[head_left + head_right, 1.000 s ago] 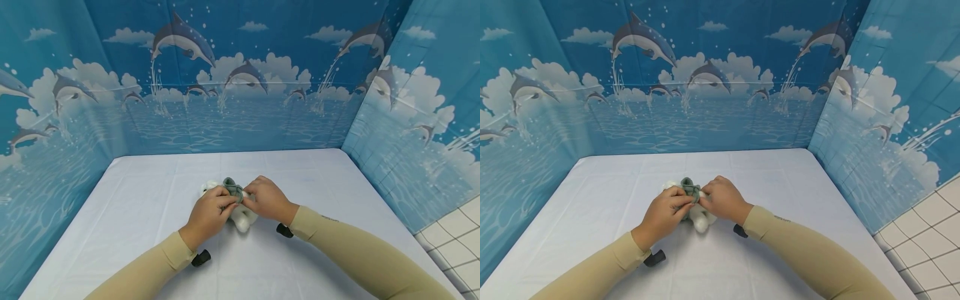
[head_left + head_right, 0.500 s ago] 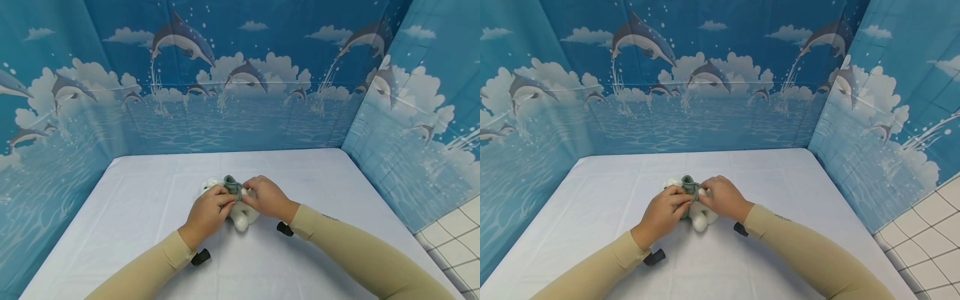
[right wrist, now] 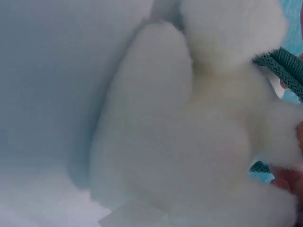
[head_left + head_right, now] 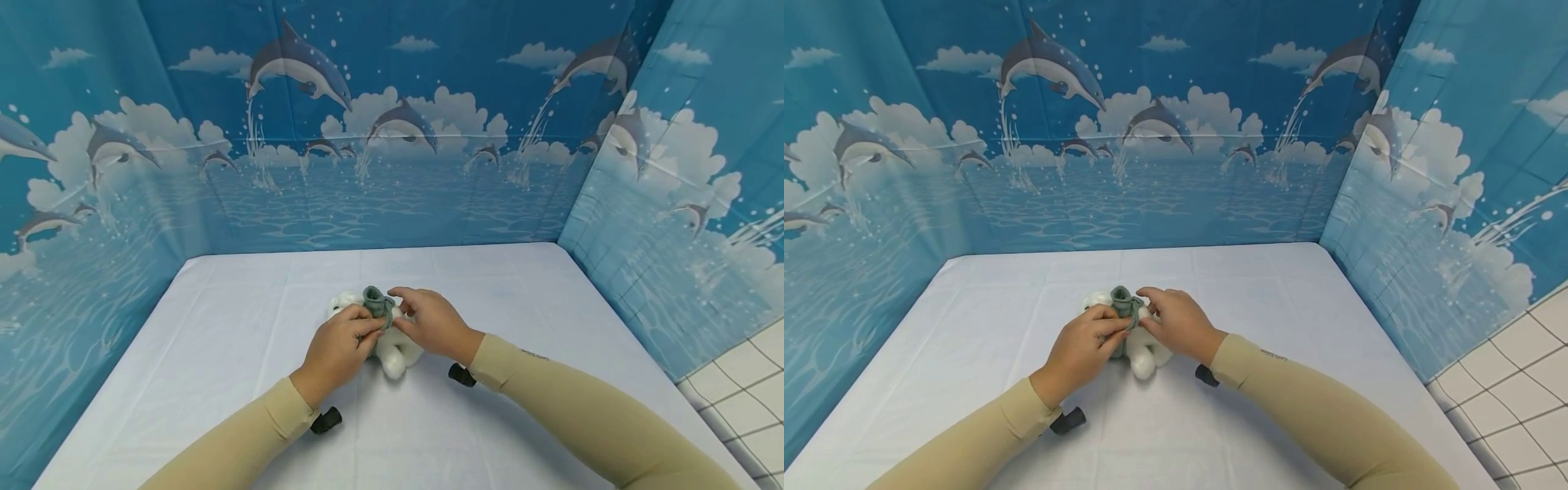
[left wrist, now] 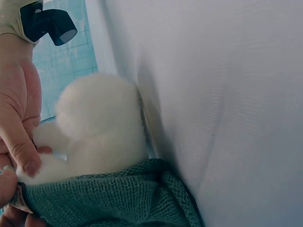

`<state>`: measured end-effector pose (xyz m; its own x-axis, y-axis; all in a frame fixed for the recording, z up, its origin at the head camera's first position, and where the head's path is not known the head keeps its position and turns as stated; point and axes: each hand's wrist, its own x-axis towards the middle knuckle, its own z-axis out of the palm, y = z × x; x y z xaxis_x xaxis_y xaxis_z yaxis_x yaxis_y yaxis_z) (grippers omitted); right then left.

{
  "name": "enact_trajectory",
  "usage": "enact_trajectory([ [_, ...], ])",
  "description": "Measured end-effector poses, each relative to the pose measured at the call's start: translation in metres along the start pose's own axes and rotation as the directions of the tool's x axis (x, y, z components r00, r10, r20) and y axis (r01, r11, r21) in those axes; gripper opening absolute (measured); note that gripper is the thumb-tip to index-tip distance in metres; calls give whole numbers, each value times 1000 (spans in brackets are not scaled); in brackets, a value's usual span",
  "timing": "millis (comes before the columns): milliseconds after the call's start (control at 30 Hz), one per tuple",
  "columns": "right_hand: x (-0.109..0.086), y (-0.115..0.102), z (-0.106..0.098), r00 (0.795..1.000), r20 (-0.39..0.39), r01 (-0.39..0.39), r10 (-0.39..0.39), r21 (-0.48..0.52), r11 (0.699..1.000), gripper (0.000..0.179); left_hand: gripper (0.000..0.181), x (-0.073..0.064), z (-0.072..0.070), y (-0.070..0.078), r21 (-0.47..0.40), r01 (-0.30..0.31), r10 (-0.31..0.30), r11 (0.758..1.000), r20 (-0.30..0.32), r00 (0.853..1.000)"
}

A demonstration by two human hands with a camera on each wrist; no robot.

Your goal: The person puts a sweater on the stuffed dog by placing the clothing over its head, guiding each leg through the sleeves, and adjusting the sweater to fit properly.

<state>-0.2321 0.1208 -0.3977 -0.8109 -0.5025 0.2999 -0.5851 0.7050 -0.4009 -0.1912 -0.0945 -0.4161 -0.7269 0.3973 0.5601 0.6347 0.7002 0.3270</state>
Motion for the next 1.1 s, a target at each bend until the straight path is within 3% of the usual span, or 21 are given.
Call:
enact_trajectory([
  [233, 1, 0, 4, 1000, -19, -24, 24, 26, 999, 44, 23, -2, 5, -2, -40, 22, -20, 999, 35, 999],
  [533, 6, 10, -5, 993, 115, 29, -39, 84, 996, 53, 20, 0, 7, -6, -67, 61, -59, 996, 25, 998],
  [700, 8, 12, -4, 991, 118, 46, -57, 95, 994, 53, 21, 0, 9, -5, -93, 80, -77, 993, 28, 997],
  [1100, 12, 10, 6, 995, 78, -78, 65, 176, 981, 20, 20, -2, 17, -6, -98, 122, -113, 988, 95, 989],
])
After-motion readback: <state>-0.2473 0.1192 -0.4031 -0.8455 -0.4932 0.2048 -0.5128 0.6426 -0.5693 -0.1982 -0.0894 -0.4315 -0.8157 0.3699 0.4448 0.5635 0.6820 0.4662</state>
